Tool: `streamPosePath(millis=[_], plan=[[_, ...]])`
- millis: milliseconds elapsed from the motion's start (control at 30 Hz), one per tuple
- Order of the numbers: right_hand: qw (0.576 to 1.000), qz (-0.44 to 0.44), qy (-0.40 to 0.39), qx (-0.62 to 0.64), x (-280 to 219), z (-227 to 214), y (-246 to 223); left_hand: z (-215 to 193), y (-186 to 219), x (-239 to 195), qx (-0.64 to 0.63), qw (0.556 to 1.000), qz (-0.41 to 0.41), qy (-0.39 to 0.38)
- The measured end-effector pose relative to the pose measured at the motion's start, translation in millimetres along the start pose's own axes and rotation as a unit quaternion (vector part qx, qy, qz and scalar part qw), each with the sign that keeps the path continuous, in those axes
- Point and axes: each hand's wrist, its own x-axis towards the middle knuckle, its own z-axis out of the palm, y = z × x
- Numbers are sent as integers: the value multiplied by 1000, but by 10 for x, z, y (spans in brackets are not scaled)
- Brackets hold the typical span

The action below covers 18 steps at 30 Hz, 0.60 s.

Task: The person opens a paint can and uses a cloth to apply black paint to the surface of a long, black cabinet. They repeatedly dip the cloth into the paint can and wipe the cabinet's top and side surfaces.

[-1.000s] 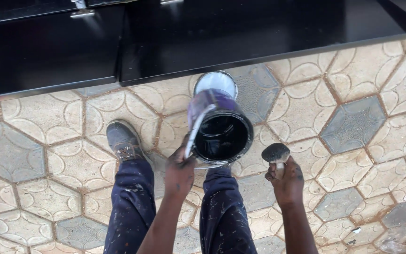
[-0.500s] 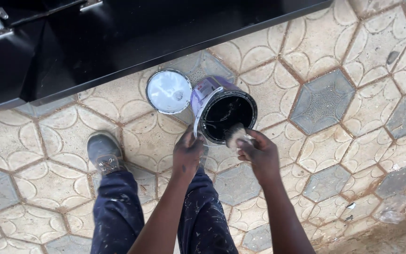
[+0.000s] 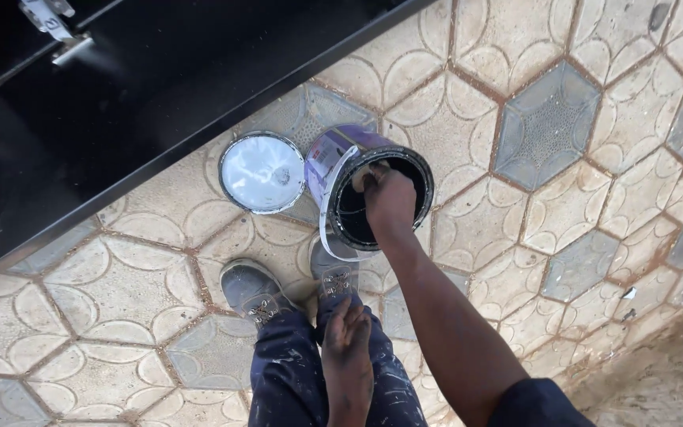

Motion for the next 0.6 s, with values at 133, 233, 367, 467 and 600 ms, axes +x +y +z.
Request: streamPosePath(millis=[133,233,367,467,600], plan=[[999,17,-17,27,48,-29,-63,52,143,-30,42,999,3,-33],[999,41,-24,2,106,37,-74,44,134,18,-4,999,10,-42],[999,31,-16,-14,139,84,-37,57,255,14,11,997,1,-75],[999,16,-11,35,64,-23,3,59,309,81,-25,985,67,-158],[900,143,-101,400,20,-258,289,116,528,100,-37,977,108,-182]])
